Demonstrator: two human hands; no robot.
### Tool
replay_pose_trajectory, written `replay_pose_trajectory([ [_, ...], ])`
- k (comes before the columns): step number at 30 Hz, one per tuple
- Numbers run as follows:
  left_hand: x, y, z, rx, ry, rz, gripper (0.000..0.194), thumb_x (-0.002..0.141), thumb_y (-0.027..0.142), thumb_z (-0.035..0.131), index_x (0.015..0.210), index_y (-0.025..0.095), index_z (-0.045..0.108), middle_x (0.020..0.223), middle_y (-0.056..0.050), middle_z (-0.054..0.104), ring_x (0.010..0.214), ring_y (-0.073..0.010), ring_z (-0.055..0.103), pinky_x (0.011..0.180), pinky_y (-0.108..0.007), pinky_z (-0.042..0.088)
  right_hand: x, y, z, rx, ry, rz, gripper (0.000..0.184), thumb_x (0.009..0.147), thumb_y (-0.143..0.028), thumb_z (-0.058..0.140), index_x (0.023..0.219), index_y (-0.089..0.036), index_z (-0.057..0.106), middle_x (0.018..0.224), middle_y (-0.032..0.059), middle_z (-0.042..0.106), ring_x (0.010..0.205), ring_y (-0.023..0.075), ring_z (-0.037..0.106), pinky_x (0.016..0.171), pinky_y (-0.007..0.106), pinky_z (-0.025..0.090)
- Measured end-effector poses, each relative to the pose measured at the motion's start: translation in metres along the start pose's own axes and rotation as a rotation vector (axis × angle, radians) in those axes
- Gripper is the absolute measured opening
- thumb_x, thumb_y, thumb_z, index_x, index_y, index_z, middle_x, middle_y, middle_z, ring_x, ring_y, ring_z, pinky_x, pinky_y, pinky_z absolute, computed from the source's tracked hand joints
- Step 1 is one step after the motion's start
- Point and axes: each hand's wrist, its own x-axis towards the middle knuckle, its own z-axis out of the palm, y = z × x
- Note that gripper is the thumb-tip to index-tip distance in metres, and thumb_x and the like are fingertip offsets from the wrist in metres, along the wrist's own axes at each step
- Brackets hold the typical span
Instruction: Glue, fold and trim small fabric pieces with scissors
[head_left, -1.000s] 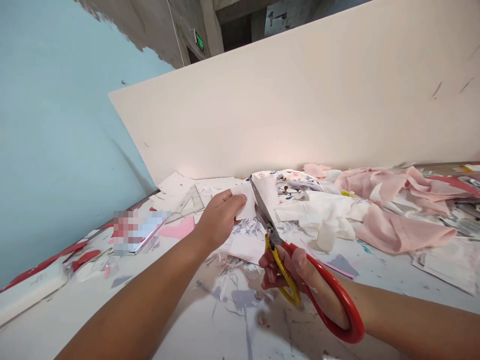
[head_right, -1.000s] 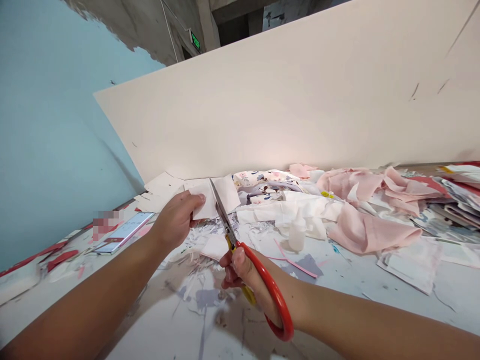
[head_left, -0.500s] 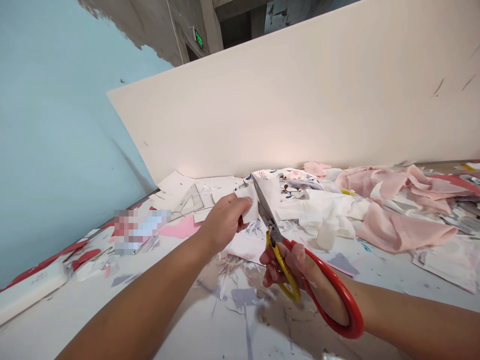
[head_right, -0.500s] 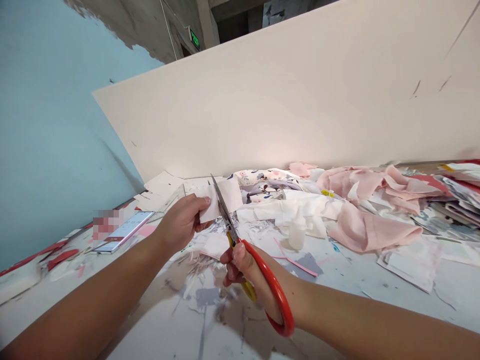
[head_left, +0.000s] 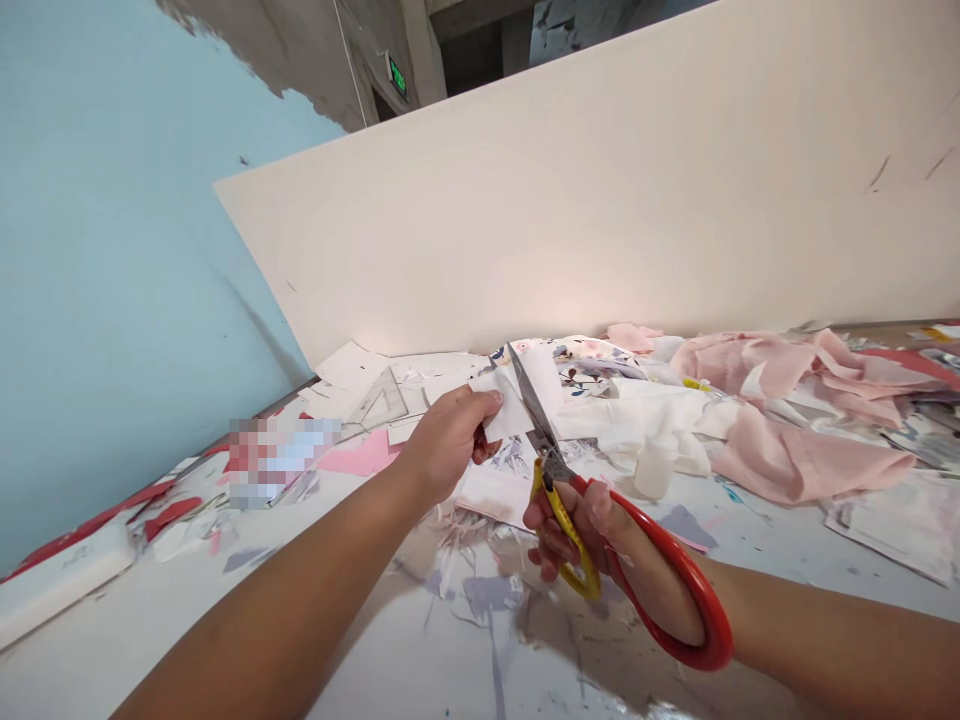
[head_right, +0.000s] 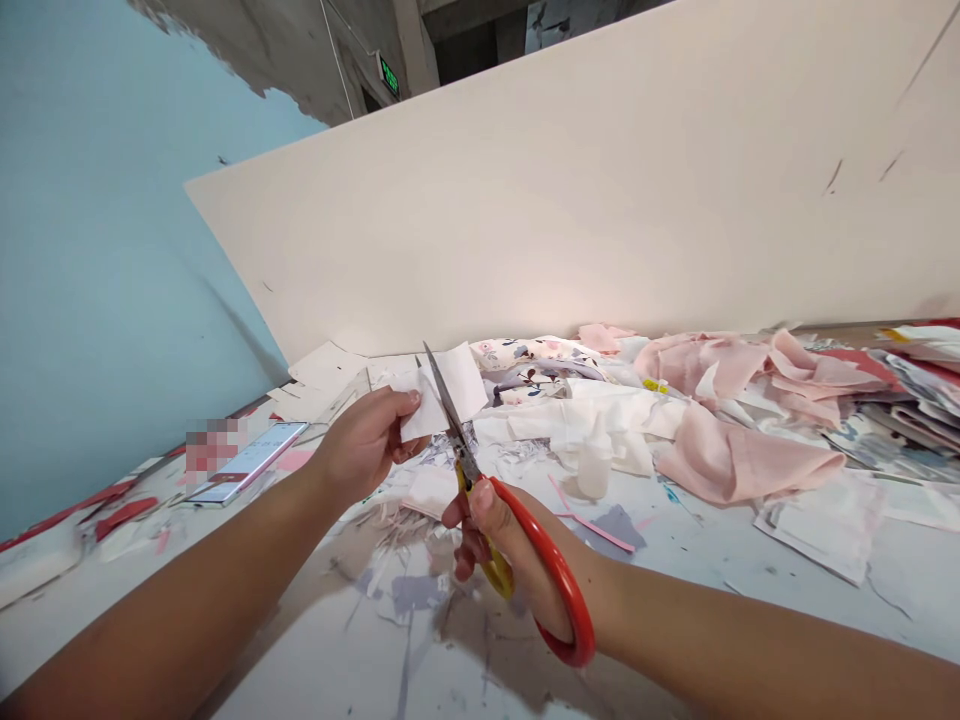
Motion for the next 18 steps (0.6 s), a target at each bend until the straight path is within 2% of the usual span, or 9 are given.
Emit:
replay_pose_trajectory([
  [2,0.0002,-0.0012,-0.0003,-0.004,0.015,-0.007,0.024,0.071,0.026,0.051,0.052,0.018,0.038,0.044,0.006,0.037,0.039,-0.0059,0.038,0.04,-0.02,0.029,-0.0002,-0.0017,0.0009,-0.011,0.027,0.017,0.061,0.076,-0.072,0.024,0.086,-0.018,0.05,0.066,-0.0021,0.039,0.064,0.0154,0.047,0.07,0.037,0.04],
  [7,-0.0004,-0.0051,-0.0016,0.047,0.068,0.016,0.029,0.07,0.031,0.055,0.053,0.019,0.036,0.045,0.007,0.036,0.043,-0.007,0.038,0.043,-0.021,0.032,0.0,-0.0052,0.0037,-0.135,0.069,-0.006,0.062,0.077,-0.072,0.017,0.083,-0.019,0.049,0.059,-0.0033,0.039,0.051,0.0119,0.036,0.053,0.029,0.033],
  [12,-0.003,-0.0037,-0.0016,0.186,0.063,0.039,0.029,0.072,0.037,0.053,0.053,0.019,0.039,0.044,0.005,0.041,0.044,-0.0088,0.041,0.044,-0.022,0.032,-0.0005,-0.0077,0.0026,-0.159,0.06,0.006,0.06,0.076,-0.073,0.019,0.079,-0.02,0.046,0.057,-0.0044,0.036,0.05,0.011,0.033,0.051,0.027,0.031],
  [18,-0.0047,0.0001,-0.001,0.253,0.092,0.037,0.03,0.072,0.038,0.051,0.053,0.019,0.036,0.045,0.006,0.038,0.044,-0.0084,0.039,0.045,-0.022,0.033,-0.0009,-0.0062,0.0008,-0.159,0.091,0.053,0.059,0.075,-0.074,0.021,0.073,-0.02,0.046,0.052,-0.0062,0.031,0.046,0.0095,0.029,0.046,0.025,0.027],
])
